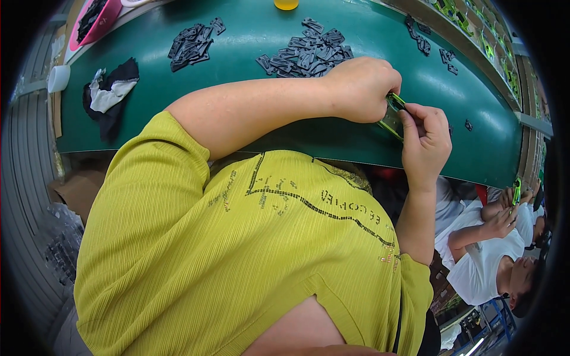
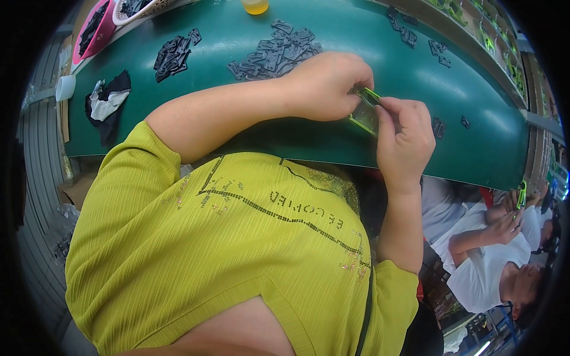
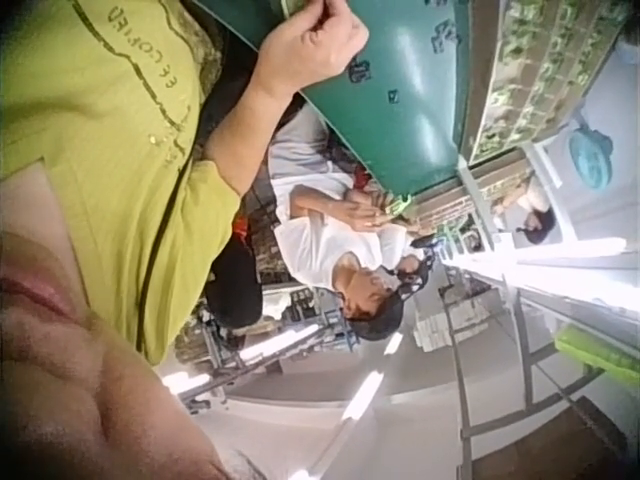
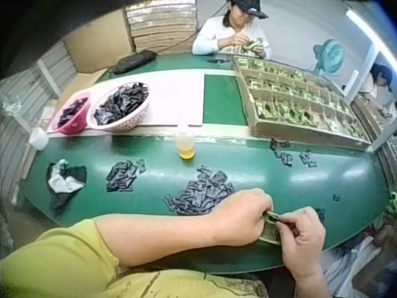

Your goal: The person assembles toy cars by attaching plastic parts to the car bodies and applying decals to them, using a glue bottle to secure the components.

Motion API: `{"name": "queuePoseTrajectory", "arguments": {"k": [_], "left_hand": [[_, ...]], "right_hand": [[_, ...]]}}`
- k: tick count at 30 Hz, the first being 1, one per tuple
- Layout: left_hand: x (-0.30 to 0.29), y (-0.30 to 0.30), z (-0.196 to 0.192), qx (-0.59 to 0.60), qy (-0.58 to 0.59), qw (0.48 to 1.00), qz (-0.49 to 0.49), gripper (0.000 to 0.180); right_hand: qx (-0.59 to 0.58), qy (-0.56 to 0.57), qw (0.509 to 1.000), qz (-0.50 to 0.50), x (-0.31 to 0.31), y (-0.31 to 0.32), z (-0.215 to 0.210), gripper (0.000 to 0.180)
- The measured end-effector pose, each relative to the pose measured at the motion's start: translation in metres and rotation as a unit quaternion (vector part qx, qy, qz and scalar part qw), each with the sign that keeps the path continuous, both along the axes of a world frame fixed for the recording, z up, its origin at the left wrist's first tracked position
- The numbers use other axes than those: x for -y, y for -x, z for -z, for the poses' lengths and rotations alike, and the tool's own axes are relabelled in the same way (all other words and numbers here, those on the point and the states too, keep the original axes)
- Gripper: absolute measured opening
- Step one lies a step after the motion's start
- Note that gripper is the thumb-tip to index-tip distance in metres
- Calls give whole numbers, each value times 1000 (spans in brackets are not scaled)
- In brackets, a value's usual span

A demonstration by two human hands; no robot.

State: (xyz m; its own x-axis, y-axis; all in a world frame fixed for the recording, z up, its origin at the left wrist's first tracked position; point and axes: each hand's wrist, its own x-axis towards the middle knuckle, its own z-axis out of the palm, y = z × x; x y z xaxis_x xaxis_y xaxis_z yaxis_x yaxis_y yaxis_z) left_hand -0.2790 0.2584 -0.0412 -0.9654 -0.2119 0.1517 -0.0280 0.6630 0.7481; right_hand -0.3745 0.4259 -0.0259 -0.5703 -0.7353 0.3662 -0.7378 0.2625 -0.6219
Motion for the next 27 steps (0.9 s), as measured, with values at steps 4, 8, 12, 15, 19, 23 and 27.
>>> {"name": "queuePoseTrajectory", "arguments": {"k": [4,8,12,15,19,23,27], "left_hand": [[-1,1,-1,5,-8,1000,-9,22],[-1,3,-2,16,-2,1000,-10,21],[0,3,-1,6,-2,1000,-16,21],[0,3,-6,39,-15,999,-17,21],[-1,3,-2,29,-14,999,-14,22],[-2,6,3,15,-11,1000,-20,22],[-2,5,1,7,-6,1000,-21,19]], "right_hand": [[18,0,1000,-5,0,-1,1,8],[19,3,1000,5,1,1,4,7],[-23,2,1000,17,2,0,5,6],[-41,-4,999,22,4,1,4,6],[-54,-15,998,13,5,-1,1,5],[-53,-21,998,17,6,-1,5,5],[-113,-2,994,2,6,-3,6,8]]}}
